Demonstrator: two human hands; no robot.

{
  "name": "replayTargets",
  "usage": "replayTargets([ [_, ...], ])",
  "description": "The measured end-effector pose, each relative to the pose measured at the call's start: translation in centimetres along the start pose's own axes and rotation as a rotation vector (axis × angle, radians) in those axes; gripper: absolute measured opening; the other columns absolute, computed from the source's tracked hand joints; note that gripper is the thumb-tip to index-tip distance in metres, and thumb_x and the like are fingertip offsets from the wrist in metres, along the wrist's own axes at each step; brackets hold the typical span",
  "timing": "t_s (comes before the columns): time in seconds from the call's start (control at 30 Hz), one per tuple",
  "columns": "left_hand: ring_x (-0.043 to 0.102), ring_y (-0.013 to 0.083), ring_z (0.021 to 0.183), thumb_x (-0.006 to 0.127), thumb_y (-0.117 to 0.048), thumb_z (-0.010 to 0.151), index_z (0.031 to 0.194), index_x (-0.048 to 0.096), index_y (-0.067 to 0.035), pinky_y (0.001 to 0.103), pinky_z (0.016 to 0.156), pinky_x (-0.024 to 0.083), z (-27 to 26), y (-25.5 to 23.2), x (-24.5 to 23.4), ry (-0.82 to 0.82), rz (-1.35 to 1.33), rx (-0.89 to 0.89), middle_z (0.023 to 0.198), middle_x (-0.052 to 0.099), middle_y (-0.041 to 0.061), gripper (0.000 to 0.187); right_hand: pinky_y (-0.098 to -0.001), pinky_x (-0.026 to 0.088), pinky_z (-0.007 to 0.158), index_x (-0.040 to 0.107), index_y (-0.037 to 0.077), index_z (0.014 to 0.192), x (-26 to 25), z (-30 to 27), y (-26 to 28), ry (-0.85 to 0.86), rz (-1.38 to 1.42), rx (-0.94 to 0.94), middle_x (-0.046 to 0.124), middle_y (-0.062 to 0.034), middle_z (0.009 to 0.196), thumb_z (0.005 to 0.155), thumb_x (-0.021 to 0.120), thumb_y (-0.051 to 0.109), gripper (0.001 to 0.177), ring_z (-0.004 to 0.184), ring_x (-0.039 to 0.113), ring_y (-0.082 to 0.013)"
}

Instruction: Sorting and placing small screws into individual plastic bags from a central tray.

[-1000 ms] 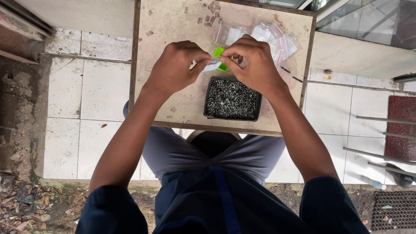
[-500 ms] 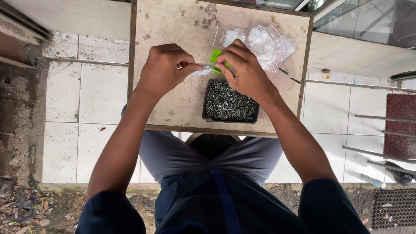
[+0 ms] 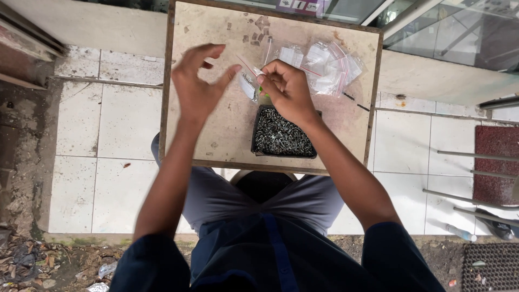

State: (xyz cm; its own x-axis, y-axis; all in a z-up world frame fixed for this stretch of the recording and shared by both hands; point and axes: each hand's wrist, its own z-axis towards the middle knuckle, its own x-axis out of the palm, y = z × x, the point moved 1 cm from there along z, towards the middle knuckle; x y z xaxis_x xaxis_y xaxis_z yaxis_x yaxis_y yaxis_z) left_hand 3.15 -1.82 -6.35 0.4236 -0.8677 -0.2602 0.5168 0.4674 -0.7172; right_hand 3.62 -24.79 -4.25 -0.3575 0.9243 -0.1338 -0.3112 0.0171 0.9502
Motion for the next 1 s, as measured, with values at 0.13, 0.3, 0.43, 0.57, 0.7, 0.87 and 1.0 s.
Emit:
replayTargets([
  [0.13, 0.052, 0.0578, 0.141, 0.092, -0.034, 0.093, 0.149, 0.058, 0.001, 0.065, 0.106, 0.056, -3.9, -5.6, 1.7, 0.255, -0.187, -0.188, 0.147, 0.059, 0.036, 0.074, -0.0257, 0.058, 0.064, 0.068, -0.001, 0.102, 2.0, 0.5, 3.0, -0.09, 0.061, 0.135, 0.072, -0.0119, 0.088, 0.105, 0.066, 0.002, 0.005, 0.07, 0.074, -0.0148],
  [0.3, 0.08, 0.0366, 0.102, 0.066, -0.002, 0.107, 0.138, 0.066, 0.003, 0.043, 0.082, 0.073, -7.4, -3.0, 4.8, 0.11, -0.846, -0.562, 0.121, 0.076, 0.027, 0.031, -0.0378, 0.068, 0.072, 0.073, -0.003, 0.115, 1.6, 0.4, 4.0, -0.058, 0.037, 0.059, 0.075, -0.0222, 0.1, 0.11, 0.069, 0.01, 0.014, 0.089, 0.078, -0.0285],
  [0.43, 0.077, 0.0412, 0.11, 0.069, -0.012, 0.107, 0.137, 0.061, 0.002, 0.046, 0.088, 0.072, -6.2, -4.9, 2.9, 0.289, -1.142, -0.72, 0.133, 0.07, 0.03, 0.034, -0.0321, 0.061, 0.079, 0.067, 0.002, 0.135, -1.6, 0.3, 3.3, -0.133, -0.173, -0.007, 0.07, -0.017, 0.123, 0.109, 0.075, 0.017, 0.031, 0.107, 0.069, -0.0234],
  [0.57, 0.074, 0.0459, 0.114, 0.07, -0.01, 0.106, 0.138, 0.058, 0.002, 0.058, 0.091, 0.069, -5.7, -6.3, 2.1, 0.399, -1.132, -0.751, 0.13, 0.071, 0.031, 0.036, -0.0326, 0.062, 0.077, 0.064, -0.005, 0.13, -0.9, -0.5, 3.0, 0.042, 0.019, 0.216, 0.072, -0.0158, 0.102, 0.103, 0.079, 0.014, 0.036, 0.092, 0.071, -0.0202],
  [0.7, 0.079, 0.0371, 0.104, 0.084, -0.011, 0.097, 0.131, 0.069, 0.005, 0.055, 0.088, 0.07, -6.6, -4.0, 3.3, 0.176, -0.976, -0.793, 0.111, 0.079, 0.024, 0.04, -0.0206, 0.061, 0.069, 0.079, -0.001, 0.102, 0.1, -0.4, 3.7, -0.1, 0.105, 0.266, 0.074, -0.0091, 0.083, 0.094, 0.085, 0.005, 0.012, 0.073, 0.073, -0.0095],
  [0.87, 0.081, 0.0318, 0.097, 0.084, -0.009, 0.098, 0.121, 0.076, 0.004, 0.051, 0.086, 0.072, -10.8, 2.8, 5.5, 0.022, -0.922, -0.885, 0.104, 0.081, 0.022, 0.028, -0.0208, 0.061, 0.066, 0.08, -0.001, 0.1, -0.8, -0.1, -0.9, -0.128, 0.104, 0.272, 0.074, -0.0118, 0.079, 0.095, 0.086, 0.005, 0.011, 0.07, 0.074, -0.01],
  [1.0, 0.083, 0.0277, 0.088, 0.089, -0.005, 0.092, 0.114, 0.08, 0.002, 0.043, 0.086, 0.074, -10.2, 2.5, 5.3, -0.133, -0.917, -0.928, 0.095, 0.082, 0.019, 0.025, -0.0198, 0.063, 0.07, 0.08, -0.001, 0.104, -0.7, 0.1, -0.5, -0.107, 0.107, 0.321, 0.075, -0.0115, 0.08, 0.095, 0.085, 0.007, 0.013, 0.071, 0.075, -0.0092],
])
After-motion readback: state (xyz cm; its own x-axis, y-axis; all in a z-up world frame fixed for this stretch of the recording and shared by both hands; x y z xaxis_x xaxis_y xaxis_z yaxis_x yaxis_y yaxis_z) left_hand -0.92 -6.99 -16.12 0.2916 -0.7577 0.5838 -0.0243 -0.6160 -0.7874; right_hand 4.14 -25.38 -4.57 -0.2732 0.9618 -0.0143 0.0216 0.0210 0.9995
